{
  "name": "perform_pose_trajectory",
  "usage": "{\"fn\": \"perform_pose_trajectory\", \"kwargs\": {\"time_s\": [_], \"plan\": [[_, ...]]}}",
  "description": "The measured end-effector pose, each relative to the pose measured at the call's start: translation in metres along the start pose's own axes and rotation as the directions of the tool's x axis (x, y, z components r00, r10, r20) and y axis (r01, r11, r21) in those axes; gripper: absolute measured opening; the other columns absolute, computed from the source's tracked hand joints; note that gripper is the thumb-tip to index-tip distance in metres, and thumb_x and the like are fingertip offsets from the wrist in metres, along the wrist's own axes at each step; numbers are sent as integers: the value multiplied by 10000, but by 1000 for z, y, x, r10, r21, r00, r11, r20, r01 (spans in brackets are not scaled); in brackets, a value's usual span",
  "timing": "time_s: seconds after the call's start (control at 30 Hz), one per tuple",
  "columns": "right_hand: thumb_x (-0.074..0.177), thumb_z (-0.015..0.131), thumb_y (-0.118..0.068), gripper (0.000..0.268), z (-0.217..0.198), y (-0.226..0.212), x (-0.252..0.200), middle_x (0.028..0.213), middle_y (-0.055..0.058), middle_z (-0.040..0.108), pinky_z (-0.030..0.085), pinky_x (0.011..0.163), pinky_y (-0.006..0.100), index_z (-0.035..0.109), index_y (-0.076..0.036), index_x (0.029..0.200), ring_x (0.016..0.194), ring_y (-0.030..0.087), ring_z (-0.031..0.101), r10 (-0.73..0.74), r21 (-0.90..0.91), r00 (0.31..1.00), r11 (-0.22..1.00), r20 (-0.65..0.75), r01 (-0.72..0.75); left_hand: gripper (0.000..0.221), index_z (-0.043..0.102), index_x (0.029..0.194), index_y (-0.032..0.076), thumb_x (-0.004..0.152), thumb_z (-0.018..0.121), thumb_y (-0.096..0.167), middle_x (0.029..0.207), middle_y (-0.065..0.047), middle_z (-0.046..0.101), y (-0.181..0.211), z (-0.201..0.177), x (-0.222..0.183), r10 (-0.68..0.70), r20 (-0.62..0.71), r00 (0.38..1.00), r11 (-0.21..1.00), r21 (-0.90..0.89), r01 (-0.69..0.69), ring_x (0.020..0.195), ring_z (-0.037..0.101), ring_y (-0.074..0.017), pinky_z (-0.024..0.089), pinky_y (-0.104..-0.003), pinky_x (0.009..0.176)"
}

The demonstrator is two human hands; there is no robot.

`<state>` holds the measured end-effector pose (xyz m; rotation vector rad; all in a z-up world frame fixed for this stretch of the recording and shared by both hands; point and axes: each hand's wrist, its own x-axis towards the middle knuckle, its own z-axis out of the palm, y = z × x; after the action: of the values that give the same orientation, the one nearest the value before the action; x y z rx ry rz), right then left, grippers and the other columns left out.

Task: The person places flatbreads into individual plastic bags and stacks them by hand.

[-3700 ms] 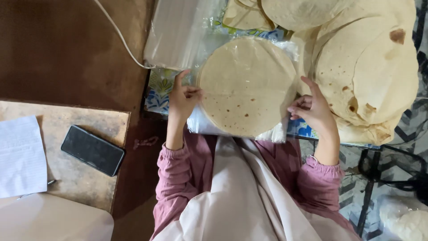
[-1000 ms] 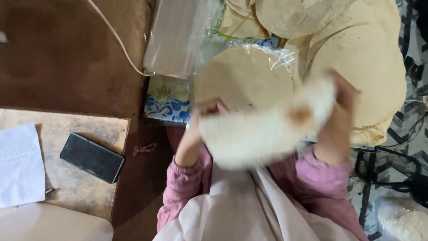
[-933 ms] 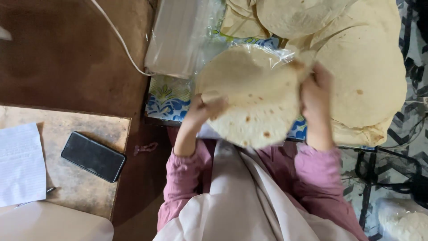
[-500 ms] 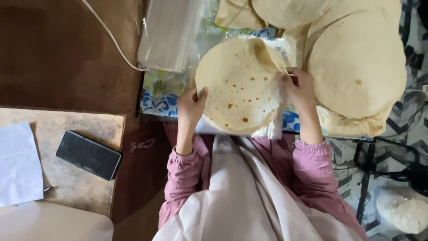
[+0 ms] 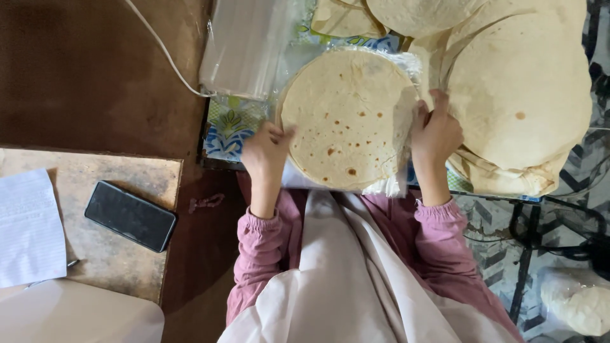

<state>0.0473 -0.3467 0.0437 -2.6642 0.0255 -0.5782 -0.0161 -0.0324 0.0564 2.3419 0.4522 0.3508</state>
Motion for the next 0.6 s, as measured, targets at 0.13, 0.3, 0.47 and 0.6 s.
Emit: {"fn": "perform_pose_trajectory", "kwargs": {"time_s": [0.13,0.3,0.47,0.6], "plan": [[1018,668,-206,484,-22,-31,-8,1431,218,563,443,1082,579,531,-61,1459,1353,416,523,-279,-30,959,960,-54,278,269,654,882,82,1015,724,305,830,-101,733,-13,-1,38,237,-385,892,967,183,-178,823,706,-332,531,-461,707],[1055,628,-311,581,-6,-50,-35,1628,248,368,246,1229,592,457,-97,1568,1527,408,307,-443,178,860,895,254,408,454,522,1399,-49,1093,623,272,1373,-261,562,-6,13,105,519,-406,752,853,301,-426,1267,565,-456,472,-521,1062],[1043,613,-341,588,-11,-54,-35,1642,215,361,221,1248,574,452,-135,1570,1546,377,305,-462,219,825,885,325,410,457,568,1432,-12,1041,597,224,1342,-246,586,-34,38,119,427,-338,839,900,255,-355,1193,614,-402,514,-467,981],[1007,660,-346,693,-10,-51,-35,1664,186,348,203,1266,566,376,-136,1604,1563,368,295,-437,253,828,896,351,366,120,698,1114,90,1019,673,160,968,-109,718,8,17,78,326,-245,913,944,34,-327,849,705,-263,547,-393,734]]}}
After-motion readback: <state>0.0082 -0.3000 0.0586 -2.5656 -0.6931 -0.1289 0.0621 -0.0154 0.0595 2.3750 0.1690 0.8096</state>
